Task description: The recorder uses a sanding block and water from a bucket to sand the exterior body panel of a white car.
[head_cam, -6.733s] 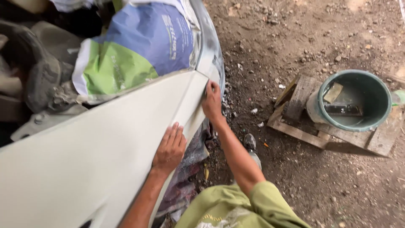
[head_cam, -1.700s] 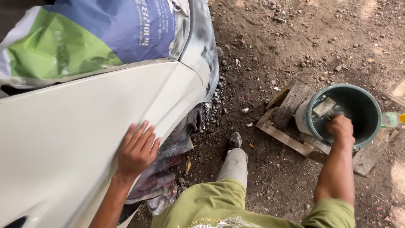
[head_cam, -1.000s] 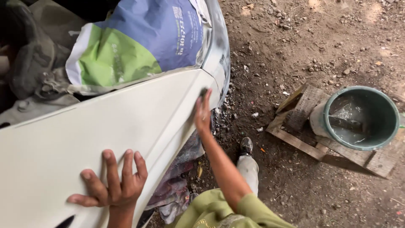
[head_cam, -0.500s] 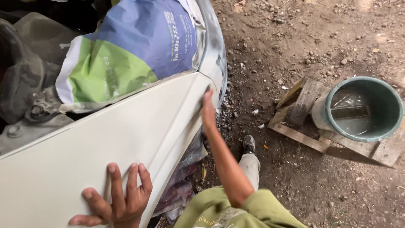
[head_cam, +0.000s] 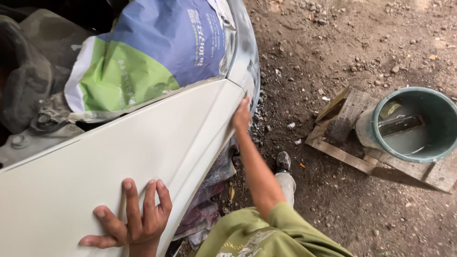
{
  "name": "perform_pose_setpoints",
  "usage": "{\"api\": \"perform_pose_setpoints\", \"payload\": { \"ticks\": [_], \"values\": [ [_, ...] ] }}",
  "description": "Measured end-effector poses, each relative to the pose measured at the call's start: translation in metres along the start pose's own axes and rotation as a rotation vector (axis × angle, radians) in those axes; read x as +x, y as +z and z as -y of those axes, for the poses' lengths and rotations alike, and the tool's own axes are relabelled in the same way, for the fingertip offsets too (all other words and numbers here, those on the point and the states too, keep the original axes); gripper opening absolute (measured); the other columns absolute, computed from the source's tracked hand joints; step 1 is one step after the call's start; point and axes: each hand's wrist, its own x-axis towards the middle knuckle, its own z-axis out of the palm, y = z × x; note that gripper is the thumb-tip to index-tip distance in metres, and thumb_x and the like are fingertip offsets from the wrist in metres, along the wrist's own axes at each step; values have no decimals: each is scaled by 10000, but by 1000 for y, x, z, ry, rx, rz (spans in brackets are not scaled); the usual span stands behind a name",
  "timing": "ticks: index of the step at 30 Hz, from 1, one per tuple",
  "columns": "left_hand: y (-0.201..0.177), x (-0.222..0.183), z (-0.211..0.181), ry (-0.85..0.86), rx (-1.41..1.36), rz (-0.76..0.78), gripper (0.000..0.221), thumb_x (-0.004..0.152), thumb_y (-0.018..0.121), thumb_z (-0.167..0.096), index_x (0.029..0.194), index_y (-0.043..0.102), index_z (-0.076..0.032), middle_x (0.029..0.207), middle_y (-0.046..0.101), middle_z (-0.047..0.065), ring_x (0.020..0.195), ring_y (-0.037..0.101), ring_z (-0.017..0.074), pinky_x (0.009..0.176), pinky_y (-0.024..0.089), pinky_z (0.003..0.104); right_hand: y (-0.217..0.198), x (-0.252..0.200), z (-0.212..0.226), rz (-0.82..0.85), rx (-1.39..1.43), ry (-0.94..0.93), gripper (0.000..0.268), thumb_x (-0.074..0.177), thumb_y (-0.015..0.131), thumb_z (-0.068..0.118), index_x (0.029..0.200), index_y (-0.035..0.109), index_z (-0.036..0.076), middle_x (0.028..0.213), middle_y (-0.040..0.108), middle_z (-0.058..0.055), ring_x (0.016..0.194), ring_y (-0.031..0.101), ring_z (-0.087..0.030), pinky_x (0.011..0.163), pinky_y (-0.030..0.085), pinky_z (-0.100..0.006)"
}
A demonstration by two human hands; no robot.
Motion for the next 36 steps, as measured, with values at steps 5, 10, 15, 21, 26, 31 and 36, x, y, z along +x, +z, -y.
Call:
{"api": "perform_pose_setpoints", "payload": {
  "ticks": [5, 10, 15, 21, 26, 31, 36],
  "values": [
    [3, -6, 0, -17, -29, -5, 163, 993, 755, -395, 934, 822, -259, 1562, 660, 37, 1610, 168, 460, 1245, -80, 715, -58, 80, -91, 89, 64, 41, 617, 1125, 340, 533, 1224, 639, 2, 1108, 678, -228, 1051, 664, -371, 913, 537, -498],
    [4, -7, 0, -21, -28, -6, 158, 969, 742, -392, 937, 826, -262, 1557, 673, 29, 1612, 171, 449, 1248, -78, 708, -124, 8, -14, 218, 656, 112, 524, 1060, 389, 512, 1252, 610, 78, 1115, 669, -115, 1038, 631, -257, 899, 556, -474],
    [2, 0, 0, -11, 12, -6, 169, 979, 766, -426, 942, 844, -281, 1525, 681, 17, 1604, 173, 443, 1256, -68, 702, -146, -8, 19, 339, 779, 75, 465, 930, 514, 406, 1210, 606, 46, 1054, 694, -123, 981, 695, -241, 825, 644, -434],
    [2, -2, 0, -8, 20, 0, 174, 991, 763, -431, 924, 834, -287, 1530, 682, 22, 1604, 159, 448, 1251, -84, 703, -113, 21, -17, 161, 297, -102, 360, 897, 595, 19, 1254, 614, 55, 970, 692, -80, 774, 653, -133, 659, 599, -287],
    [2, -2, 0, -11, 14, -1, 187, 986, 763, -433, 902, 824, -278, 1530, 675, 26, 1600, 165, 452, 1251, -78, 706, -40, -16, -9, 181, -117, -152, 450, 989, 443, 14, 1435, 495, 26, 922, 681, -101, 603, 565, -112, 456, 480, -243],
    [2, 2, 1, 3, 21, 3, 184, 985, 767, -436, 919, 837, -280, 1548, 656, 27, 1599, 165, 465, 1254, -72, 711, -8, -19, -29, 44, -245, -545, 670, 1008, 431, 24, 1633, 193, -2, 846, 672, -120, 588, 605, -138, 480, 525, -239],
    [-5, 5, 4, 29, 39, 10, 194, 960, 751, -428, 904, 832, -260, 1563, 643, 36, 1595, 155, 479, 1257, -74, 712, -38, -33, 34, 277, -427, -119, 695, 1037, 412, 54, 1638, 65, 57, 895, 683, -167, 640, 649, -225, 541, 585, -347]
  ]
}}
